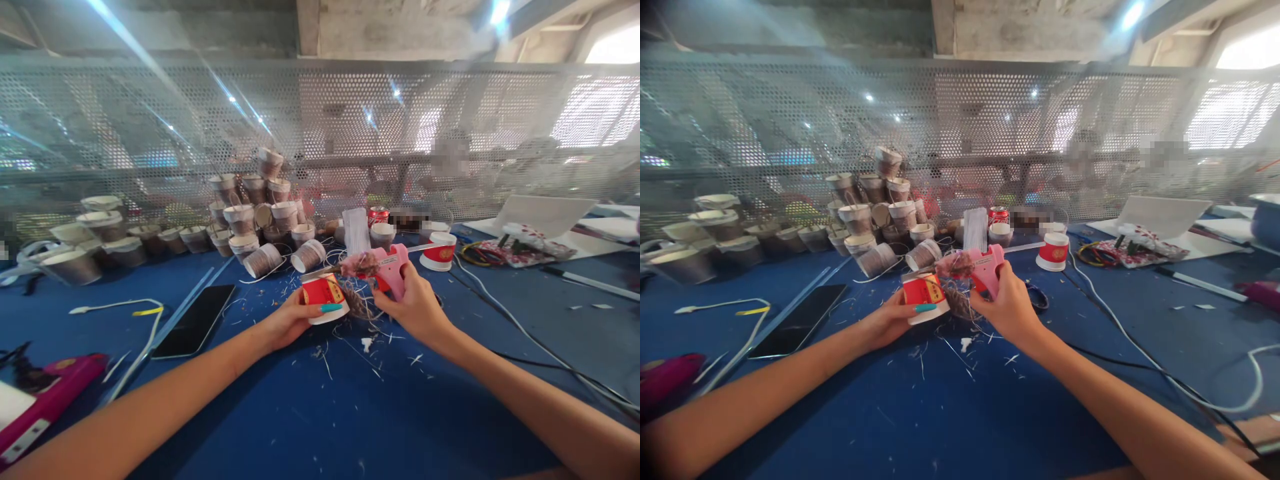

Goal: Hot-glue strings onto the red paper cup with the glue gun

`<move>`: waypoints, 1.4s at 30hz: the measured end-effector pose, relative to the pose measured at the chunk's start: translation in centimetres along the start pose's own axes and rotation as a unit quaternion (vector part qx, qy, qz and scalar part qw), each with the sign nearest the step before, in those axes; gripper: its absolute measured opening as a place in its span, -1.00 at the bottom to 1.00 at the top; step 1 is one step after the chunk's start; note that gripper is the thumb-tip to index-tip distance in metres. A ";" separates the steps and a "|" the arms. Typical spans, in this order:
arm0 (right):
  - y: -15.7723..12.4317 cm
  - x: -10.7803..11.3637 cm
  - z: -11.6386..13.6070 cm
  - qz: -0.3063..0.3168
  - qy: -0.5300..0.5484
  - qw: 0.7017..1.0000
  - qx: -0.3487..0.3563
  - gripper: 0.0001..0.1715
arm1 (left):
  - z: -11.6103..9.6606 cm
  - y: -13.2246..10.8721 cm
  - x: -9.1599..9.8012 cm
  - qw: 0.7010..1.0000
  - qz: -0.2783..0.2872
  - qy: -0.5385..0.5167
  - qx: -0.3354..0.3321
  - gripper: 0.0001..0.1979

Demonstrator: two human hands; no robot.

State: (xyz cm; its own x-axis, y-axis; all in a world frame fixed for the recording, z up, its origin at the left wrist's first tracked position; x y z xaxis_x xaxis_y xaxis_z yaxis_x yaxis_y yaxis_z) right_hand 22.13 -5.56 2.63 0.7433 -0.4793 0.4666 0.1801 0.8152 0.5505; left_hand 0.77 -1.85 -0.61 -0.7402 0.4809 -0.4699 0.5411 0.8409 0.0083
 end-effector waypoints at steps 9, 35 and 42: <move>-0.4 -0.3 0.6 0.007 -0.017 1.000 0.021 -0.70 | -0.1 0.0 -0.2 1.000 -0.007 0.011 0.001 -0.47; 0.0 -0.5 -0.6 0.008 -0.049 0.999 0.000 -0.72 | -0.3 -0.1 -0.3 1.000 -0.011 -0.001 0.003 -0.46; 0.1 -0.7 -1.1 0.010 -0.083 0.996 -0.011 -0.71 | -0.4 -0.3 -0.4 1.000 0.015 0.016 0.004 -0.49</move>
State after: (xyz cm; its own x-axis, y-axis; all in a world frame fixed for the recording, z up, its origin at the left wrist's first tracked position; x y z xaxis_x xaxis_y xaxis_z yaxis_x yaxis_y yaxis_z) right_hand 22.33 -4.74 1.61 0.6300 -0.5088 0.5867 0.1821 0.8312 0.5253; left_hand 0.73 -2.19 -0.14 -0.7356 0.5143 -0.4409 0.5671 0.8235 0.0143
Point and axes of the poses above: each hand's wrist, its own y-axis towards the middle knuckle, its own x-axis out of the back of the hand, z = x × y, the point moved 1 cm from there along y, towards the middle knuckle, and after that the axes turned 4 degrees about -z, right-handed, at the moved point
